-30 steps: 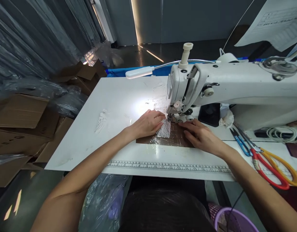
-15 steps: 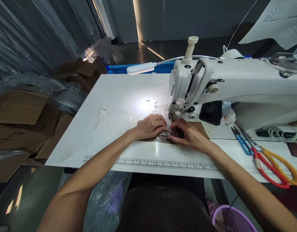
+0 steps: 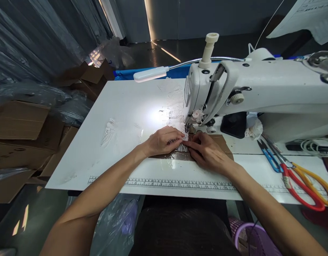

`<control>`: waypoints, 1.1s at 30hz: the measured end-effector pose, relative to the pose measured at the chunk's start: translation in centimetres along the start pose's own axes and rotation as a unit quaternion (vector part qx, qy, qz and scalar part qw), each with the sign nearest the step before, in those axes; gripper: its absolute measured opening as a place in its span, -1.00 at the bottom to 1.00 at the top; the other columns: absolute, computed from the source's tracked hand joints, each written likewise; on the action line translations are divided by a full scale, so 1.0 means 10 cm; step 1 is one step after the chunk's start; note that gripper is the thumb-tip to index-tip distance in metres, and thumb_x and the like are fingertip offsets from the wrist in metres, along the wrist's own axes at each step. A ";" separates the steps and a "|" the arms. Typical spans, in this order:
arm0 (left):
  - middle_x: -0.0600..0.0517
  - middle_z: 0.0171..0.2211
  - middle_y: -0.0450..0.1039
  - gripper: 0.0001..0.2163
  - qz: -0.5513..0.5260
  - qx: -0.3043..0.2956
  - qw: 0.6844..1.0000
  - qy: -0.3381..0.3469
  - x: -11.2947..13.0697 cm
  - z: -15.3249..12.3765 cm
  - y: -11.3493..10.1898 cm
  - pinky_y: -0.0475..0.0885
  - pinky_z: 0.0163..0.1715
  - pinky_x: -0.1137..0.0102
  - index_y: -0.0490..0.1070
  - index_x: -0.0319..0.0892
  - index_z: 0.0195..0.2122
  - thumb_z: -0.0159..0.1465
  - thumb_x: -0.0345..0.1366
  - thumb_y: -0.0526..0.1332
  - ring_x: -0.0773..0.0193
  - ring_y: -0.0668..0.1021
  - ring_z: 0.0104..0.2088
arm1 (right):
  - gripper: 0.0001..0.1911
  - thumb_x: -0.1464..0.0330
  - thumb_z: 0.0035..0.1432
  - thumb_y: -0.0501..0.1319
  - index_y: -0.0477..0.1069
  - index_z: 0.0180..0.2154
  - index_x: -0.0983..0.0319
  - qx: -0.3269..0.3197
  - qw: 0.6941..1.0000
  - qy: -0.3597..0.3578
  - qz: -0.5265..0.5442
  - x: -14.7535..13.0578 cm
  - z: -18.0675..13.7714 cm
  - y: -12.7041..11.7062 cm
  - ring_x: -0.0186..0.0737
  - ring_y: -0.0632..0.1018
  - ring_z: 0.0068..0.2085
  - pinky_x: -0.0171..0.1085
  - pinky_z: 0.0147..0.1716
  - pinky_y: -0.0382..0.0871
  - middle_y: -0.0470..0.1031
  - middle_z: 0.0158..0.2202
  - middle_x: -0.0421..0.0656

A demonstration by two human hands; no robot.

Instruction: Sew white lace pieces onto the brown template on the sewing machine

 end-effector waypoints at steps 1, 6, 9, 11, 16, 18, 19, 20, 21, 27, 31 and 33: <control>-0.06 -0.20 0.60 -0.85 -0.001 -0.013 1.000 0.003 0.00 0.00 0.02 0.55 -0.10 0.24 0.50 -0.20 -0.25 0.36 -0.36 0.14 0.28 0.61 -0.15 | -0.66 0.40 0.28 0.08 0.47 0.04 0.15 -0.003 1.000 -0.004 -0.010 -0.01 0.00 0.01 -0.04 0.44 -0.13 0.01 -0.13 0.46 0.38 -0.18 0.00; -0.06 -0.22 0.61 -0.86 0.021 -0.039 0.999 0.025 0.01 -0.03 0.10 0.54 -0.13 0.27 0.53 -0.21 -0.21 0.34 -0.36 0.17 0.29 0.62 -0.21 | -0.65 0.43 0.21 0.12 0.51 -0.01 0.13 -0.026 1.000 0.003 -0.009 -0.06 -0.05 0.03 0.01 0.41 -0.07 0.04 -0.11 0.44 0.38 -0.13 0.01; -0.04 -0.19 0.61 -0.86 0.049 -0.047 0.997 0.031 0.02 -0.04 0.13 0.52 -0.11 0.25 0.53 -0.20 -0.20 0.35 -0.36 0.17 0.28 0.61 -0.19 | -0.61 0.43 0.20 0.14 0.50 0.03 0.06 -0.048 0.999 0.004 0.012 -0.08 -0.08 -0.02 0.03 0.41 -0.01 0.08 -0.07 0.41 0.38 -0.09 -0.02; -0.03 -0.16 0.60 -0.85 0.072 -0.067 0.995 0.032 0.02 -0.04 0.16 0.50 -0.09 0.21 0.53 -0.17 -0.21 0.36 -0.35 0.16 0.26 0.61 -0.18 | -0.64 0.40 0.21 0.15 0.51 0.01 0.04 -0.066 0.997 0.002 0.039 -0.07 -0.06 -0.07 0.02 0.41 0.01 0.09 -0.03 0.40 0.40 -0.07 -0.04; -0.05 -0.13 0.58 -0.82 0.115 -0.112 0.986 0.053 0.07 -0.04 0.20 0.48 -0.10 0.22 0.53 -0.17 -0.22 0.38 -0.37 0.12 0.28 0.59 -0.21 | -0.65 0.38 0.25 0.08 0.50 0.01 0.16 -0.091 0.988 0.064 0.104 0.18 0.11 -0.16 -0.13 0.53 -0.19 -0.14 -0.21 0.48 0.49 -0.10 -0.05; -0.04 -0.13 0.58 -0.82 0.131 -0.114 0.983 0.067 0.10 -0.04 0.19 0.47 -0.10 0.23 0.52 -0.18 -0.21 0.38 -0.37 0.11 0.28 0.58 -0.21 | -0.60 0.36 0.24 0.10 0.45 0.10 0.15 -0.090 0.990 0.099 0.050 0.30 0.14 -0.12 -0.14 0.53 -0.28 -0.19 -0.36 0.45 0.49 -0.10 -0.03; -0.04 -0.14 0.58 -0.82 0.140 -0.111 0.981 0.075 0.11 -0.04 0.18 0.47 -0.11 0.24 0.52 -0.18 -0.22 0.39 -0.37 0.11 0.28 0.58 -0.21 | -0.58 0.35 0.24 0.12 0.43 0.12 0.13 -0.085 0.991 0.100 0.020 0.33 0.15 -0.10 -0.15 0.52 -0.30 -0.21 -0.38 0.42 0.48 -0.08 -0.03; -0.03 -0.15 0.58 -0.82 0.149 -0.110 0.979 0.083 0.12 -0.04 0.17 0.47 -0.11 0.24 0.52 -0.18 -0.24 0.39 -0.37 0.11 0.28 0.57 -0.22 | -0.58 0.35 0.23 0.12 0.43 0.12 0.11 -0.075 0.993 0.090 -0.004 0.33 0.15 -0.08 -0.15 0.51 -0.30 -0.21 -0.38 0.41 0.47 -0.06 -0.03; -0.03 -0.14 0.58 -0.81 0.158 -0.109 0.977 0.090 0.13 -0.04 0.17 0.46 -0.11 0.25 0.52 -0.18 -0.26 0.39 -0.37 0.11 0.28 0.57 -0.22 | -0.59 0.36 0.23 0.12 0.45 0.11 0.10 -0.061 0.995 0.074 -0.020 0.32 0.14 -0.07 -0.16 0.50 -0.29 -0.21 -0.36 0.40 0.47 -0.05 -0.04; 0.00 -0.16 0.56 -0.81 0.184 -0.117 0.971 0.102 0.12 -0.05 0.19 0.41 -0.06 0.26 0.51 -0.15 -0.29 0.39 -0.36 0.11 0.31 0.55 -0.22 | -0.60 0.40 0.25 0.11 0.47 0.08 0.11 -0.018 0.998 0.032 -0.048 0.26 0.09 -0.03 -0.15 0.47 -0.22 -0.20 -0.27 0.39 0.44 -0.05 -0.04; 0.05 -0.22 0.57 -0.79 0.204 -0.127 0.964 0.112 0.16 -0.04 0.19 0.35 0.00 0.23 0.51 -0.13 -0.28 0.41 -0.36 0.07 0.32 0.54 -0.25 | -0.60 0.39 0.25 0.11 0.46 0.09 0.11 -0.013 0.998 0.032 -0.054 0.26 0.08 -0.03 -0.12 0.46 -0.20 -0.17 -0.26 0.40 0.43 -0.07 -0.03; 0.03 -0.22 0.56 -0.78 0.215 -0.136 0.961 0.109 0.20 -0.03 0.19 0.35 -0.05 0.24 0.51 -0.14 -0.27 0.40 -0.36 0.06 0.31 0.53 -0.27 | -0.61 0.41 0.24 0.11 0.50 0.06 0.13 -0.005 0.999 0.022 -0.048 0.25 0.07 -0.03 -0.10 0.46 -0.19 -0.15 -0.23 0.40 0.43 -0.10 -0.02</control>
Point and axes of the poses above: each hand's wrist, its own z-axis towards the middle knuckle, its own y-axis out of the palm, x = y × z, the point moved 7 cm from there along z, towards the middle knuckle
